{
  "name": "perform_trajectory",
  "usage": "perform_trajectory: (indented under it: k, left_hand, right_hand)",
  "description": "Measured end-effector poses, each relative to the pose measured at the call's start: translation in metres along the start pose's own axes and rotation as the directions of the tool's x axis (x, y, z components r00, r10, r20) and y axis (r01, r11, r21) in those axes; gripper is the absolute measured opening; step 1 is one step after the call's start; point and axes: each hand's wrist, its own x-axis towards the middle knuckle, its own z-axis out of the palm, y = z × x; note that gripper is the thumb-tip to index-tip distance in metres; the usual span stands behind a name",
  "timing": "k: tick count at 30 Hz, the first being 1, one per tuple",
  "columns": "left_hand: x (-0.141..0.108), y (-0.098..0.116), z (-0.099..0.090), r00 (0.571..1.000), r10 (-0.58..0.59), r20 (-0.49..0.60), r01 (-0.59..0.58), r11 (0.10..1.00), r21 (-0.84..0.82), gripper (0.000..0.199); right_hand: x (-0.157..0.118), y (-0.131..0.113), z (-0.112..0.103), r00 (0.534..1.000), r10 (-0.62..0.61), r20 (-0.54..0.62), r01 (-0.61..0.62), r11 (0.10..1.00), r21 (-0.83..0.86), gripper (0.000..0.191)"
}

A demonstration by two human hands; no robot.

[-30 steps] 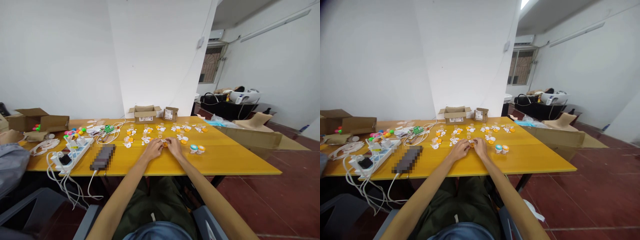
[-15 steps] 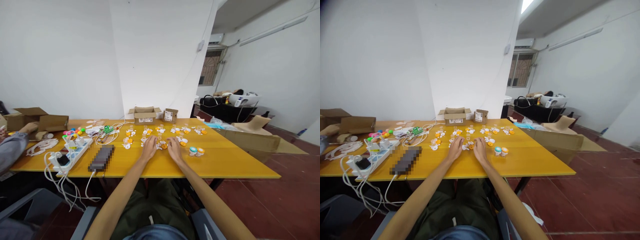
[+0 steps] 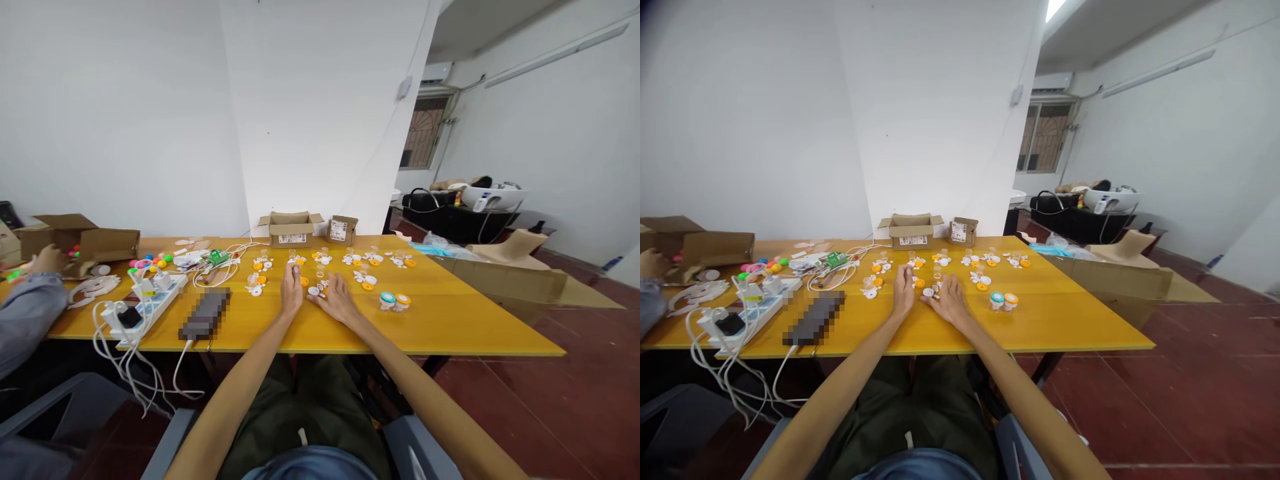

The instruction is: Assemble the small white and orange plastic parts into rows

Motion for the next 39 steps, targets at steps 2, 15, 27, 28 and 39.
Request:
perform_trajectory:
  k: [2, 15, 27, 28, 39]
  left_hand:
    - [0.001, -0.001, -0.001, 0.999, -0.009, -0.041, 0.009, 1.0, -0.009, 0.031]
    - [-0.011, 0.018, -0.006, 0.979, 0.121, 0.166, -0.116, 0.993, -0.039, 0.034]
    - [0.007, 0.022, -0.012, 0.953, -0.276, -0.122, 0.193, 0.868, -0.458, 0.039]
    - [0.007, 0.022, -0.012, 0.952, -0.286, -0.112, 0.212, 0.876, -0.434, 0.039]
    - [-0.01, 0.043, -0.009, 0.895, -0.205, 0.395, -0.092, 0.784, 0.615, 0.02]
  right_hand:
    - [0.005, -0.008, -0.001, 1.0, 0.014, 0.007, -0.014, 1.0, -0.014, 0.088]
    - [0.005, -0.016, -0.006, 1.0, 0.001, 0.012, 0.0, 0.997, -0.078, 0.081]
    - [-0.021, -0.004, -0.017, 0.995, 0.033, 0.093, -0.022, 0.993, -0.115, 0.092]
    - [-0.024, -0.004, -0.017, 0.995, 0.019, 0.093, -0.008, 0.992, -0.124, 0.089]
    - [-0.027, 0.005, -0.012, 0.998, -0.019, 0.065, 0.03, 0.985, -0.17, 0.089]
